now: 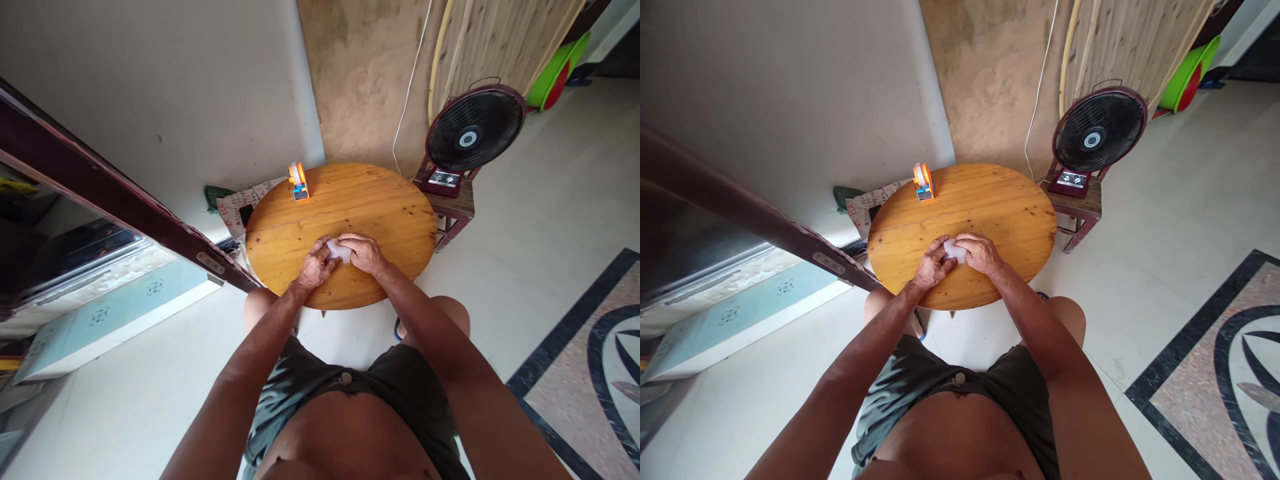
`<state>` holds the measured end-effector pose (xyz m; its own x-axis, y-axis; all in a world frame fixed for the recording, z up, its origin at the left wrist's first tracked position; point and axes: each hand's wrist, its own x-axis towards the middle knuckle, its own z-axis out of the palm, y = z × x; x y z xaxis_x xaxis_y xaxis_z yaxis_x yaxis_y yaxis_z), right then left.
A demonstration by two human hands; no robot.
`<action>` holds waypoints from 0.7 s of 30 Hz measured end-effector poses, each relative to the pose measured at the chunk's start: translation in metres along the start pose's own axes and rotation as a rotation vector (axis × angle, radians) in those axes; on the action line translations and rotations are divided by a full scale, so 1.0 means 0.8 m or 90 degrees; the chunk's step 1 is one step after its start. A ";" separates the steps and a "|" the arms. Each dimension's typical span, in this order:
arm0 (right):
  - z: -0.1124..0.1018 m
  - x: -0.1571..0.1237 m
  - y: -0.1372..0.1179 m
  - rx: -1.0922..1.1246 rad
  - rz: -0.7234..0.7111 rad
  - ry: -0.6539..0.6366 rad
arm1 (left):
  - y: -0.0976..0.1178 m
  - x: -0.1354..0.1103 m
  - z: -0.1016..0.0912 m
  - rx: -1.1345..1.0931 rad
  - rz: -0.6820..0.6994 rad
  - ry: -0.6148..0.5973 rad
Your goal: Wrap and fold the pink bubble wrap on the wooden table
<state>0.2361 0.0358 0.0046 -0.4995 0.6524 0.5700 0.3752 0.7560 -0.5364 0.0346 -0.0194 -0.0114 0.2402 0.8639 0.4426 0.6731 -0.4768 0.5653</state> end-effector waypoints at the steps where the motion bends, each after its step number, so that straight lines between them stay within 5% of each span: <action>1: 0.000 -0.001 0.000 -0.001 0.000 -0.002 | 0.000 -0.002 -0.002 -0.004 0.008 -0.004; 8: -0.003 0.004 0.000 0.026 0.042 -0.008 | -0.006 -0.011 -0.004 -0.006 0.008 0.065; 21: -0.005 0.015 -0.003 0.101 0.090 -0.018 | 0.011 -0.004 0.007 0.057 0.016 0.080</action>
<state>0.2322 0.0422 0.0152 -0.4725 0.7483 0.4657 0.3168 0.6373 -0.7025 0.0433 -0.0255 -0.0120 0.1723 0.8220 0.5427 0.7289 -0.4770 0.4911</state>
